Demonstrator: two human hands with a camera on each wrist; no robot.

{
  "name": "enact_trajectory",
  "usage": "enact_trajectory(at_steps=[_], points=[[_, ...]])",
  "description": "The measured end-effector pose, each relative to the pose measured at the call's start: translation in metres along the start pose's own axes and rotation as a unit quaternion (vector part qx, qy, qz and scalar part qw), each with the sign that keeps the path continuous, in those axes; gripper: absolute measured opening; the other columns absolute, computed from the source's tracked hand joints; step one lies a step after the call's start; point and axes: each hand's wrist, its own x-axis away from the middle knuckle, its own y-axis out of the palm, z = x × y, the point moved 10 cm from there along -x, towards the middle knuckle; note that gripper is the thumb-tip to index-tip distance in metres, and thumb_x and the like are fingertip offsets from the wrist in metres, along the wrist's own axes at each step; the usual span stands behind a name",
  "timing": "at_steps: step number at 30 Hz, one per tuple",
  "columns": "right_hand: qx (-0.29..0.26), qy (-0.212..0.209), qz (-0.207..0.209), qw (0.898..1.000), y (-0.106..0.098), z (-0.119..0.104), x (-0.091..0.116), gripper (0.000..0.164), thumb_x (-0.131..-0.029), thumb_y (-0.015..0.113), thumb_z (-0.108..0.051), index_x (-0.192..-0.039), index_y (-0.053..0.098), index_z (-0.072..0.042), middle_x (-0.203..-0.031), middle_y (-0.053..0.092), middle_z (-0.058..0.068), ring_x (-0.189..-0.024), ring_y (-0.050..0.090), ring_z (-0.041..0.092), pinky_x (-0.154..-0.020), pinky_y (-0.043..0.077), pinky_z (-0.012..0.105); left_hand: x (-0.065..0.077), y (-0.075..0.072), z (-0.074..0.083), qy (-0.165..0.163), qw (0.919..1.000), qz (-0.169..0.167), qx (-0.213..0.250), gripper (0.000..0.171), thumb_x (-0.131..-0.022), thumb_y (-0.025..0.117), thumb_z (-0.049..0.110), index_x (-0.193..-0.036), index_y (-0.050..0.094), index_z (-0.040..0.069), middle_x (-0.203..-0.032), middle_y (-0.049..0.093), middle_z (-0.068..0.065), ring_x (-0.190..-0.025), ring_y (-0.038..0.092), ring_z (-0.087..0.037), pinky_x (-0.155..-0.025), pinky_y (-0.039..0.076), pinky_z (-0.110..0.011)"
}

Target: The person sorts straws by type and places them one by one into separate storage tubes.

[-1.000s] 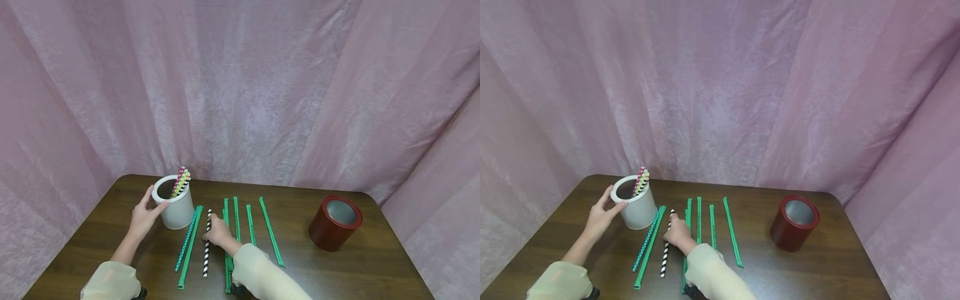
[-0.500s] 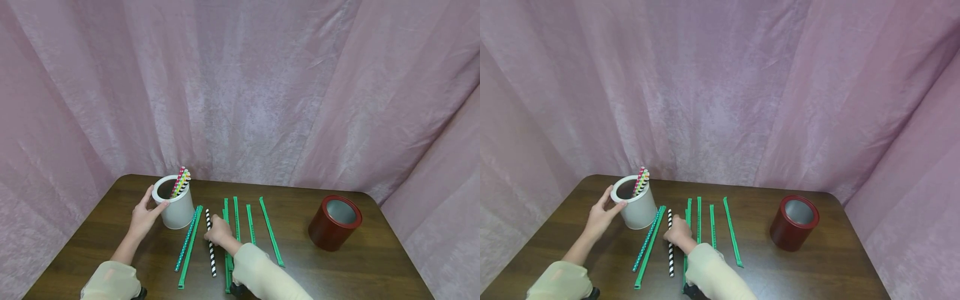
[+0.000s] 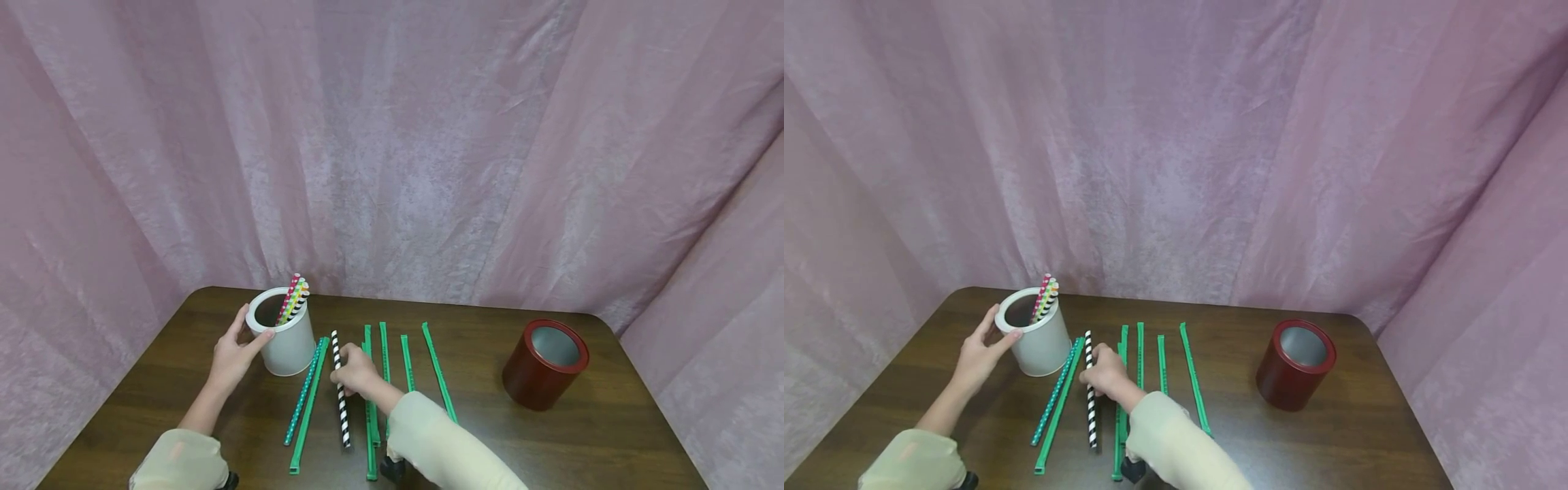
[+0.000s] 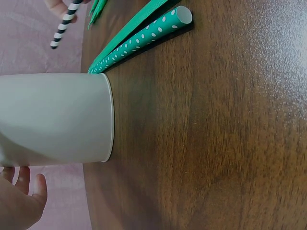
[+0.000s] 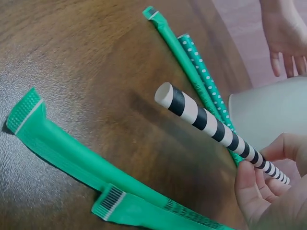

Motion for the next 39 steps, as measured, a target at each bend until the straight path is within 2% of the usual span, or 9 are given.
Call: enact_trajectory(at_steps=[5, 15, 22, 26, 33, 39], points=[[-0.040, -0.021, 0.002, 0.999, -0.009, -0.011, 0.004, 0.034, -0.074, 0.060, 0.003, -0.105, 0.047, -0.005, -0.057, 0.048, 0.002, -0.037, 0.043, 0.011, -0.039, 0.047, 0.028, 0.000, 0.000, 0.001, 0.004, 1.0000, 0.002, 0.000, 0.082, -0.080, 0.062, 0.038, -0.142, 0.016, 0.014, -0.141, 0.030, -0.019, -0.127, 0.032, -0.036, -0.096, 0.034, -0.053], [-0.098, -0.043, 0.008, 0.994, -0.034, -0.022, 0.004, 0.029, -0.077, 0.054, 0.001, -0.102, 0.042, -0.006, -0.061, 0.044, 0.000, -0.041, 0.043, 0.010, -0.042, 0.049, 0.030, 0.001, 0.000, 0.002, 0.001, 1.0000, 0.002, -0.005, 0.082, -0.080, 0.062, 0.038, -0.143, 0.015, 0.014, -0.141, 0.030, -0.019, -0.127, 0.031, -0.036, -0.096, 0.033, -0.053], [-0.147, -0.049, 0.017, 0.988, -0.053, -0.040, 0.005, 0.024, -0.078, 0.050, -0.001, -0.101, 0.042, -0.003, -0.063, 0.045, 0.000, -0.043, 0.046, 0.011, -0.041, 0.045, 0.022, 0.001, -0.001, 0.002, 0.002, 1.0000, 0.003, -0.002, 0.081, -0.080, 0.063, 0.037, -0.142, 0.016, 0.013, -0.142, 0.029, -0.018, -0.128, 0.031, -0.036, -0.097, 0.033, -0.054], [-0.162, -0.062, 0.017, 0.985, -0.063, -0.057, 0.010, 0.027, -0.079, 0.049, -0.001, -0.105, 0.043, 0.002, -0.065, 0.046, 0.001, -0.044, 0.046, 0.012, -0.042, 0.045, 0.023, 0.000, -0.001, 0.001, -0.002, 1.0000, 0.000, -0.004, 0.082, -0.080, 0.062, 0.038, -0.143, 0.015, 0.014, -0.142, 0.028, -0.017, -0.128, 0.030, -0.036, -0.097, 0.032, -0.054], [-0.170, -0.095, 0.017, 0.981, -0.080, -0.103, 0.033, 0.028, -0.081, 0.046, 0.001, -0.108, 0.041, 0.007, -0.071, 0.049, 0.003, -0.048, 0.048, 0.012, -0.050, 0.050, 0.029, 0.000, -0.001, 0.001, -0.001, 1.0000, 0.000, -0.003, 0.082, -0.080, 0.062, 0.038, -0.143, 0.014, 0.015, -0.142, 0.027, -0.018, -0.128, 0.030, -0.036, -0.097, 0.032, -0.054], [-0.187, -0.123, 0.019, 0.974, -0.086, -0.121, 0.027, 0.031, -0.080, 0.049, 0.003, -0.109, 0.042, 0.008, -0.075, 0.051, 0.005, -0.053, 0.052, 0.014, -0.054, 0.053, 0.032, -0.001, -0.001, 0.001, 0.003, 1.0000, 0.002, -0.004, 0.082, -0.080, 0.062, 0.038, -0.143, 0.015, 0.014, -0.141, 0.029, -0.019, -0.127, 0.031, -0.036, -0.096, 0.033, -0.054]])
